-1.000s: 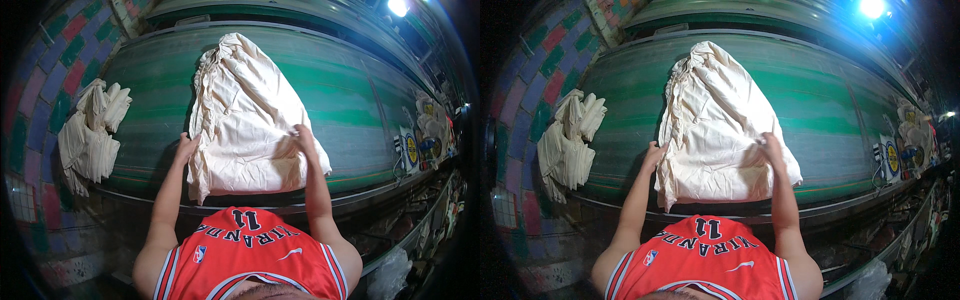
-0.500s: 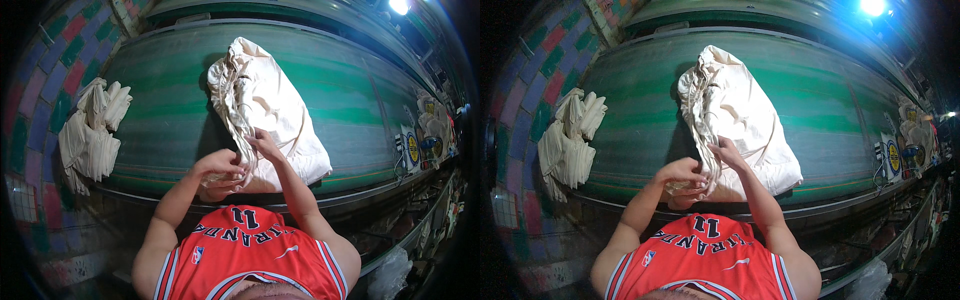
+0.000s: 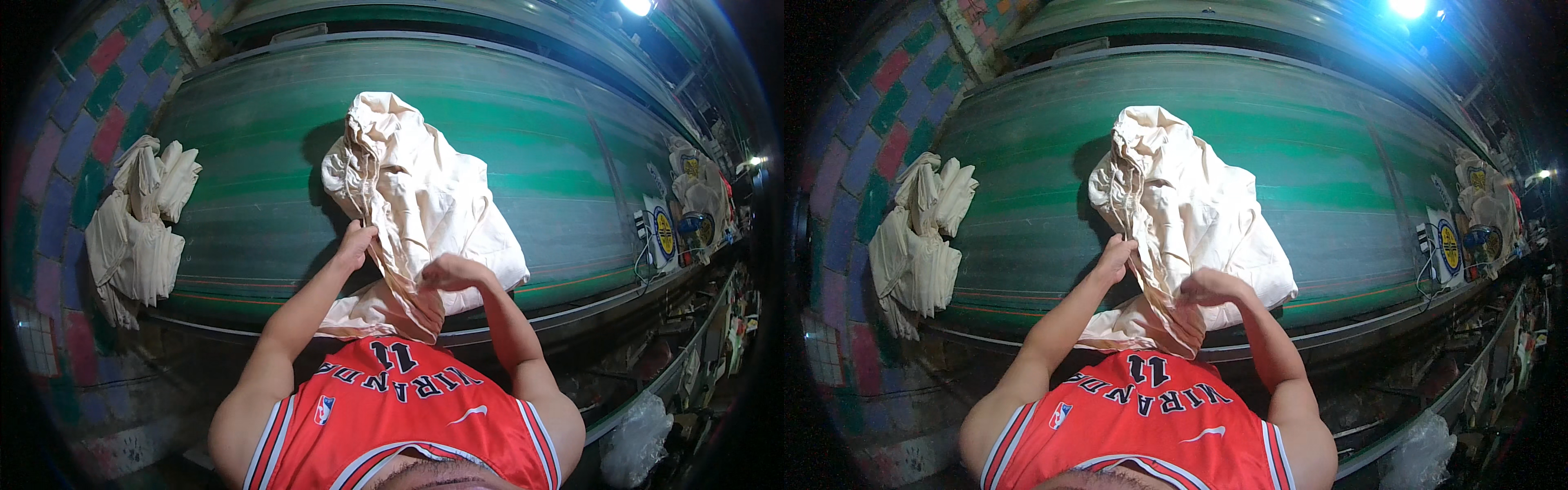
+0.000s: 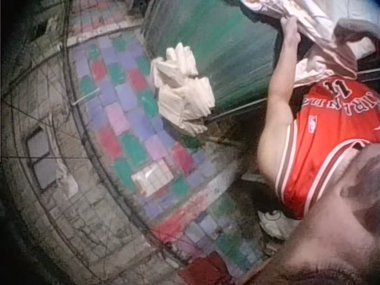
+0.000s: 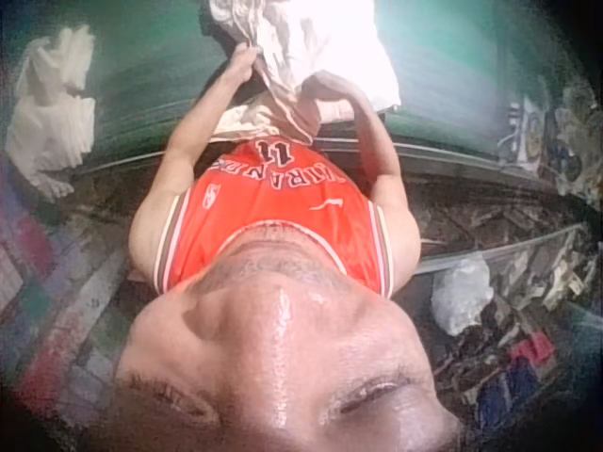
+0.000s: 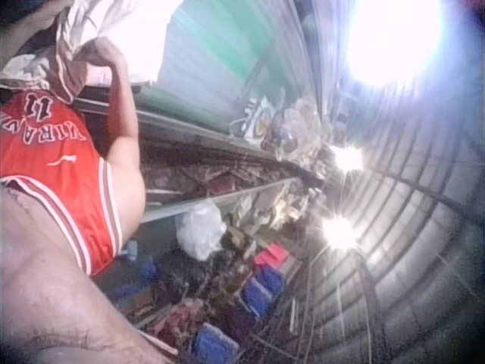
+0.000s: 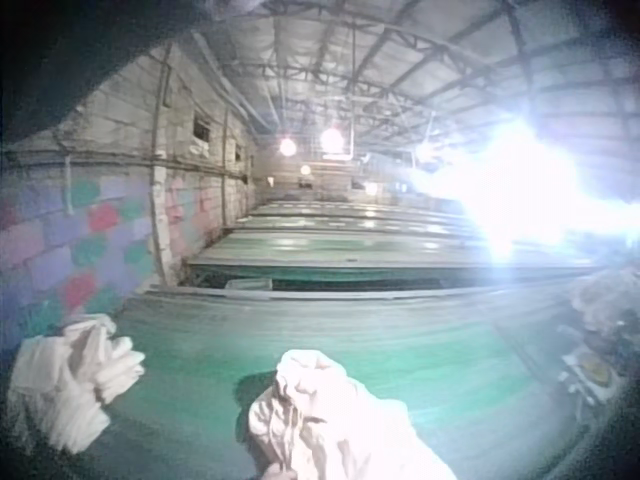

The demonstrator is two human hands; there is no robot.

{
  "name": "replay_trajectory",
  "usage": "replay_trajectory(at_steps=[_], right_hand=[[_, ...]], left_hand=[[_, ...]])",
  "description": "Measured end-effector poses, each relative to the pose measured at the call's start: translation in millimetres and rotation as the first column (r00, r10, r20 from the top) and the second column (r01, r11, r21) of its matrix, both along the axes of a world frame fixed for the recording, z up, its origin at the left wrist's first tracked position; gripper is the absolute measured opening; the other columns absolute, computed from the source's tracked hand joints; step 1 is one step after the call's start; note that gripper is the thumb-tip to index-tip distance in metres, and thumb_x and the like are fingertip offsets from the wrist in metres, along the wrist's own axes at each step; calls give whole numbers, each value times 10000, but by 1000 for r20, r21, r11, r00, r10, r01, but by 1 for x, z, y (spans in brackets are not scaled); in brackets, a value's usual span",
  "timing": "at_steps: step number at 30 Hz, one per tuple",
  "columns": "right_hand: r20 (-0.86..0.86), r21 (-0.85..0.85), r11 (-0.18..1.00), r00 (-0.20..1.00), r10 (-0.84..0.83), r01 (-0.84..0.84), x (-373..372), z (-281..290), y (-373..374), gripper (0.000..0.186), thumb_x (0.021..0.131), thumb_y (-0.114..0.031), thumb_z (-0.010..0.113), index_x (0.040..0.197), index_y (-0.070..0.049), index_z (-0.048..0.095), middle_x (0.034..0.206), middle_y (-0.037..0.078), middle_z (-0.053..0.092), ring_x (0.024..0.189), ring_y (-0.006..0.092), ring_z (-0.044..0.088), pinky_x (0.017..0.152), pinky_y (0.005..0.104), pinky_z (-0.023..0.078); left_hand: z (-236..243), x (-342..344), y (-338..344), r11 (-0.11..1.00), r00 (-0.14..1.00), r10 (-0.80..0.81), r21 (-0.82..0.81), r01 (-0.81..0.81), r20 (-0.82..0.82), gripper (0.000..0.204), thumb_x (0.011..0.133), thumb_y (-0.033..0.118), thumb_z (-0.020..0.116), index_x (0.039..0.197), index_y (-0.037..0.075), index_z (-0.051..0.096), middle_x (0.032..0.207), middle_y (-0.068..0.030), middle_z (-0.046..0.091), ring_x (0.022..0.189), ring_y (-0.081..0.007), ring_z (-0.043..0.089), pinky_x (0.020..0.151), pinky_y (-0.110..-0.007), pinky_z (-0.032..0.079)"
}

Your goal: The person ties a drawstring bag, then unfolds a large white fabric on a green worktable. Using a long metal blade, the person cuts the fabric along a straight line, repeatedly adjusting the material to guide the cut.

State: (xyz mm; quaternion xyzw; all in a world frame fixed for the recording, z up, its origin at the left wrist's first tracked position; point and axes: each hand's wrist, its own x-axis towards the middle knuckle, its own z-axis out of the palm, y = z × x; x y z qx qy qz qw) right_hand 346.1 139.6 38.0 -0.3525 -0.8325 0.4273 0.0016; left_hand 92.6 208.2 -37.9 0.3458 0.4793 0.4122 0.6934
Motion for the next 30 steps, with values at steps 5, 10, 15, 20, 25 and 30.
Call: replay_trajectory(at_steps=[5,10,15,20,25,30], right_hand=[[-368,135,760,744,-558,636,-33,-5,21,466,860,-296,789,1166,5,607,963,149,694,903,196,667,757,330,530],[-443,-162,771,653,-614,616,-57,-50,52,574,849,-259,813,1278,3,535,998,146,687,952,196,653,794,332,534],[-621,-360,376,82,-779,854,74,-50,96,273,839,-122,680,1106,-60,677,981,48,699,902,133,623,794,303,492],[-591,-704,128,-477,-651,698,218,-39,61,158,946,-86,613,1066,15,636,947,95,681,821,185,670,712,360,545],[-127,-173,344,326,-937,923,237,-62,22,260,798,-97,666,1039,-5,695,883,89,694,836,234,678,737,377,538],[-191,526,445,610,-769,725,192,-55,43,664,651,-66,695,1303,-28,575,924,172,695,938,380,668,860,413,532]], left_hand=[[44,5,-19,977,978,-189,115,179,86,295,836,-13,491,1107,-51,601,1030,-95,672,892,-155,652,801,-294,522],[53,-5,-25,973,991,-130,193,123,23,257,834,-4,488,1041,-13,641,986,-53,661,849,-114,619,757,-288,509],[42,-128,-4,893,896,439,79,-444,70,141,651,74,592,777,82,529,828,-49,547,755,-235,572,758,-382,520],[37,-292,-12,723,726,688,80,-686,-5,328,741,42,511,1045,10,630,1008,-112,632,923,-249,644,791,-382,545],[12,-303,-28,970,645,216,88,-225,-733,491,748,23,628,1235,-15,578,1230,-150,610,1125,-300,602,1029,-377,447],[41,-235,11,909,333,270,354,221,-903,626,792,13,608,1403,-3,473,1422,-205,496,1348,-341,461,1126,-381,355]])
